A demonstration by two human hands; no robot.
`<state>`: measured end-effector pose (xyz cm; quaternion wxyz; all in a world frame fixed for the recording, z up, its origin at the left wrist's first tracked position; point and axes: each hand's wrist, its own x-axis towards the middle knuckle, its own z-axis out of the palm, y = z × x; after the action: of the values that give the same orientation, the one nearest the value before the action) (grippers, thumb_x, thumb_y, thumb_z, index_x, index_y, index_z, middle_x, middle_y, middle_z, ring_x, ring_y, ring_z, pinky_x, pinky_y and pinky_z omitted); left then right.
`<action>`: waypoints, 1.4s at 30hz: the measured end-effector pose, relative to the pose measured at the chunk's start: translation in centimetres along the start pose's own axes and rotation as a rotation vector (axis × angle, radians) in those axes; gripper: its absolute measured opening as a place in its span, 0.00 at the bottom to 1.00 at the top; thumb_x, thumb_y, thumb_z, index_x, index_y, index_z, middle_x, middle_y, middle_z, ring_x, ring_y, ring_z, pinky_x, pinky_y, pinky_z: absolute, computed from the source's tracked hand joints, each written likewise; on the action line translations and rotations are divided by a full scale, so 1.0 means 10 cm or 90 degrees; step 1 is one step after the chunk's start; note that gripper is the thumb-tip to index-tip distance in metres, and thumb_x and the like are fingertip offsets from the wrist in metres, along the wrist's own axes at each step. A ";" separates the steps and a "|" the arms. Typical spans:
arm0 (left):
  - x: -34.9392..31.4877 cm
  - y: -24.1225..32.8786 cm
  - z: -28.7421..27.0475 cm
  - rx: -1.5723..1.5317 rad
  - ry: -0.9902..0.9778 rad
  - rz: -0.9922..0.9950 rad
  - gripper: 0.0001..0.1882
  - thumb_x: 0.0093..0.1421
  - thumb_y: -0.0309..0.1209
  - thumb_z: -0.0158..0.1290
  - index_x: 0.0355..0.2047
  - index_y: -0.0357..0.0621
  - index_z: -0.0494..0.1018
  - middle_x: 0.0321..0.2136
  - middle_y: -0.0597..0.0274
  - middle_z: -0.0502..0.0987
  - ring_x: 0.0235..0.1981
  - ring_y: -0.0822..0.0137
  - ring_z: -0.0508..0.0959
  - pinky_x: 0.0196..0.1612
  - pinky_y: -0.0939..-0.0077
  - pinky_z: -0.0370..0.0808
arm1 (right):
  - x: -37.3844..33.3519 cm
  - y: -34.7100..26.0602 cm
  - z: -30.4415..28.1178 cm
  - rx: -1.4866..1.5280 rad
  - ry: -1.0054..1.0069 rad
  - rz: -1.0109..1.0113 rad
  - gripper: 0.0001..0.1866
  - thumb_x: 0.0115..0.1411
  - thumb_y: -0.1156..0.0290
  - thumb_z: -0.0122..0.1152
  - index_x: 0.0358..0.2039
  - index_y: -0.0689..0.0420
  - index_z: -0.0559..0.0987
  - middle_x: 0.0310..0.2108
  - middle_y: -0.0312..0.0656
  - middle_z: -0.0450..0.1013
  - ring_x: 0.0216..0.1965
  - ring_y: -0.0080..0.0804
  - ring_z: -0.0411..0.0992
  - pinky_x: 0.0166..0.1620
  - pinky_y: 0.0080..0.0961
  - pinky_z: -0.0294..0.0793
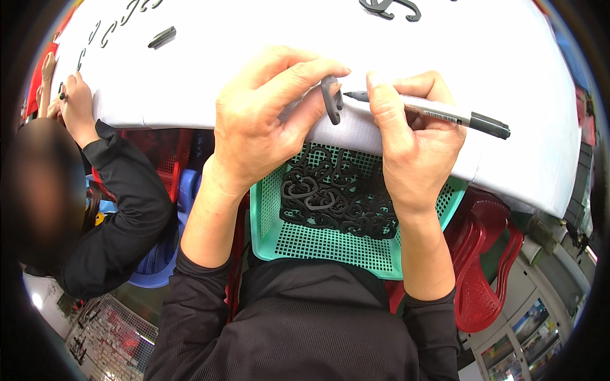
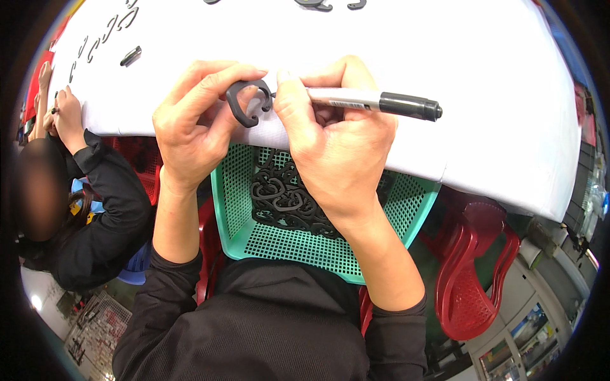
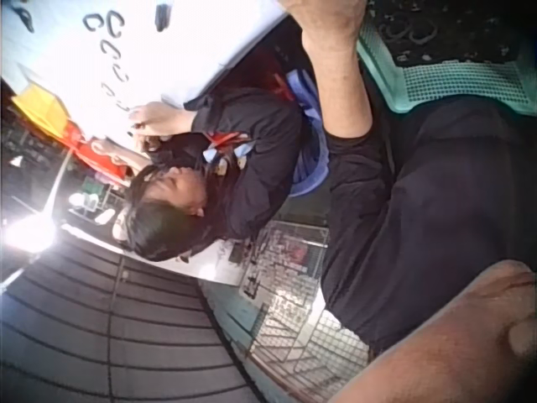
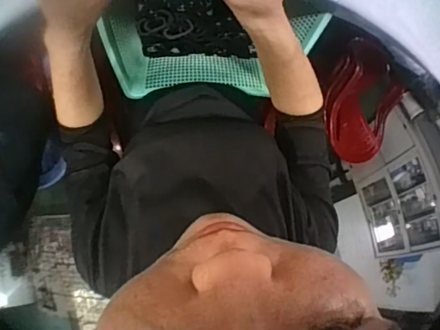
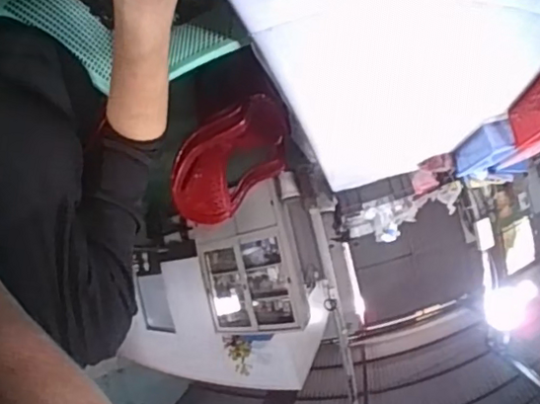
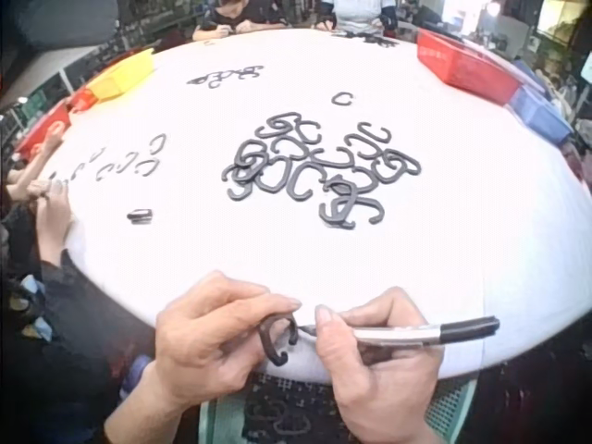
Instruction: The person repeatedly picks up small black hooks from a green basket, marks them with a black marker, and places them on the table. The process is continuous and repetitive throughout the clip.
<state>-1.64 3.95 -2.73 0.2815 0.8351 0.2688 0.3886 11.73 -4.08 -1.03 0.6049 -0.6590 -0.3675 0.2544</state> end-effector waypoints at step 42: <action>0.04 0.38 -0.19 -0.112 -0.191 -0.003 0.15 0.48 0.16 0.57 0.37 0.42 0.79 0.29 0.59 0.77 0.28 0.65 0.77 0.29 0.75 0.73 | 0.98 0.18 -0.07 -0.536 -0.095 -0.538 0.10 0.50 0.75 0.64 0.35 0.50 0.79 0.32 0.33 0.77 0.37 0.31 0.72 0.42 0.28 0.65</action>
<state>-2.01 2.08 1.07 0.3913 0.8553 0.1907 0.2811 18.46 3.23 -1.65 0.3133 -0.6193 -0.7081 -0.1299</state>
